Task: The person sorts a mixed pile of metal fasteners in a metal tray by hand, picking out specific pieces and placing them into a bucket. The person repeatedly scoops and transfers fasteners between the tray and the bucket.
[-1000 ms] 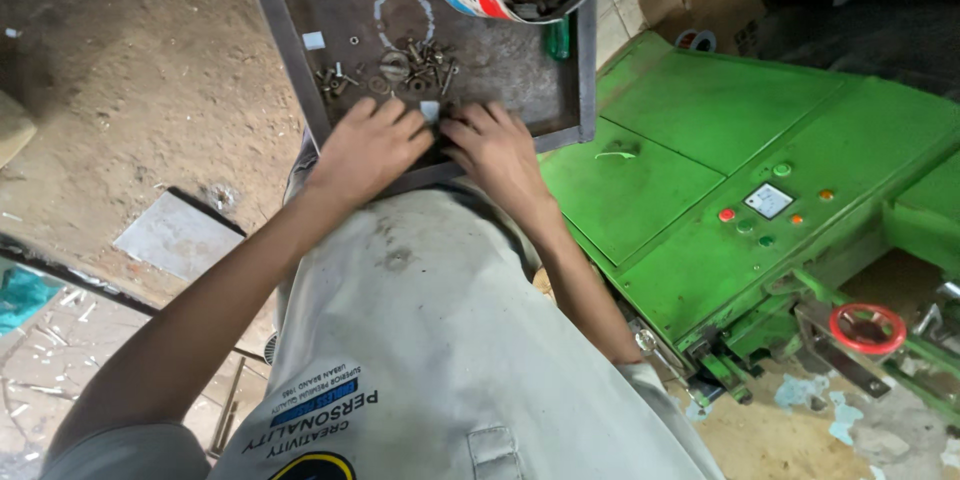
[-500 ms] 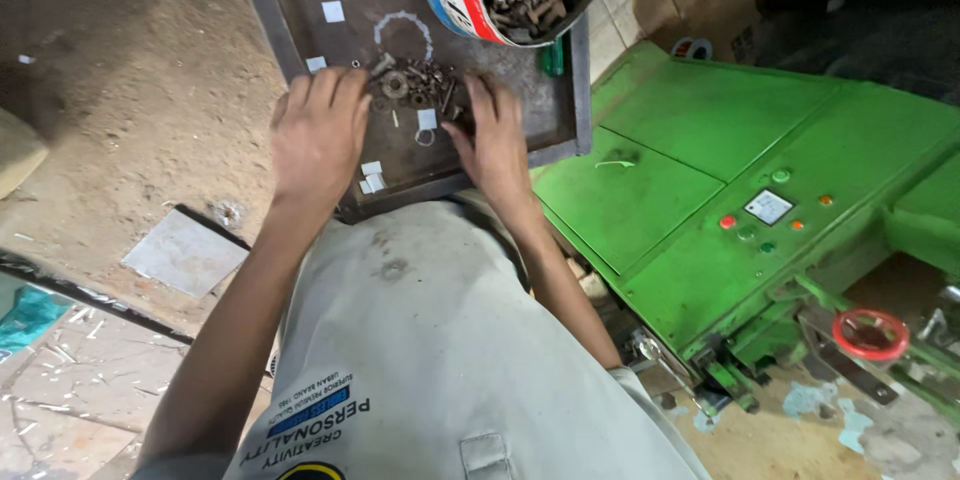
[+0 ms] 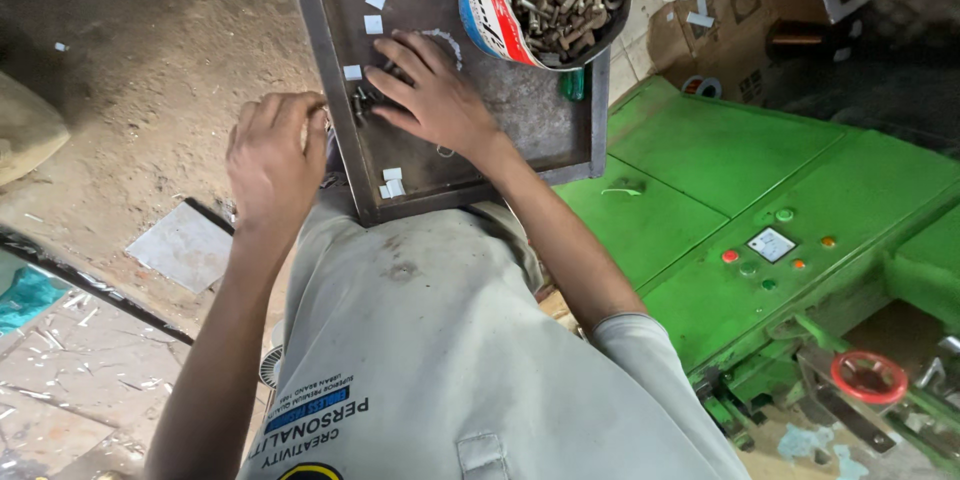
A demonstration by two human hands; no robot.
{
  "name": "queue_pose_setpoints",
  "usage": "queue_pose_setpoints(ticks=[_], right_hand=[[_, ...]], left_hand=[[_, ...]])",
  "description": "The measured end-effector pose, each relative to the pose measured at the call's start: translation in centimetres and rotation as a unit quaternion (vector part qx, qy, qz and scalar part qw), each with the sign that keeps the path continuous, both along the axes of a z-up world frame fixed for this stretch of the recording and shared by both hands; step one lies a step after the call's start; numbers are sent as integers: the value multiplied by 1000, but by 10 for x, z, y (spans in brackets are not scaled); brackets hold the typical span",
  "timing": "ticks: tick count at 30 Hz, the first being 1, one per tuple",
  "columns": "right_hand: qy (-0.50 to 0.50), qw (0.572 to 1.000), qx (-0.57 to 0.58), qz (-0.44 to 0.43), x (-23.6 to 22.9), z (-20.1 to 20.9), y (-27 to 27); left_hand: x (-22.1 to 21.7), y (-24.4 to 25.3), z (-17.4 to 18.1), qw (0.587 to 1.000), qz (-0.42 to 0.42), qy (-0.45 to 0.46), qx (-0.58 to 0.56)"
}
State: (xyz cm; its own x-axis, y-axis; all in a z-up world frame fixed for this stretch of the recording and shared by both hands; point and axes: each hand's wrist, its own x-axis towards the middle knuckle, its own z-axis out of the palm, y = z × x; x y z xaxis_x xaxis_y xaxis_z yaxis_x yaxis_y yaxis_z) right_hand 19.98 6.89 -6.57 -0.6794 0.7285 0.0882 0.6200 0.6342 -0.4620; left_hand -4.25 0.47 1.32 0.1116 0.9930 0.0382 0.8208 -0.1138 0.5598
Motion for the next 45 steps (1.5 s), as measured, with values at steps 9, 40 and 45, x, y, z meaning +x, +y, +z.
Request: queue_pose_setpoints(ticks=[9, 40, 45], right_hand=[[-9, 994, 107, -22, -10, -2, 10], [104, 930, 156, -316, 55, 172, 67], [74, 929, 199, -302, 59, 158, 65]], left_hand=[[7, -11, 0, 999, 27, -20, -25], [32, -4, -18, 993, -78, 89, 15], [49, 7, -21, 978, -72, 195, 24]])
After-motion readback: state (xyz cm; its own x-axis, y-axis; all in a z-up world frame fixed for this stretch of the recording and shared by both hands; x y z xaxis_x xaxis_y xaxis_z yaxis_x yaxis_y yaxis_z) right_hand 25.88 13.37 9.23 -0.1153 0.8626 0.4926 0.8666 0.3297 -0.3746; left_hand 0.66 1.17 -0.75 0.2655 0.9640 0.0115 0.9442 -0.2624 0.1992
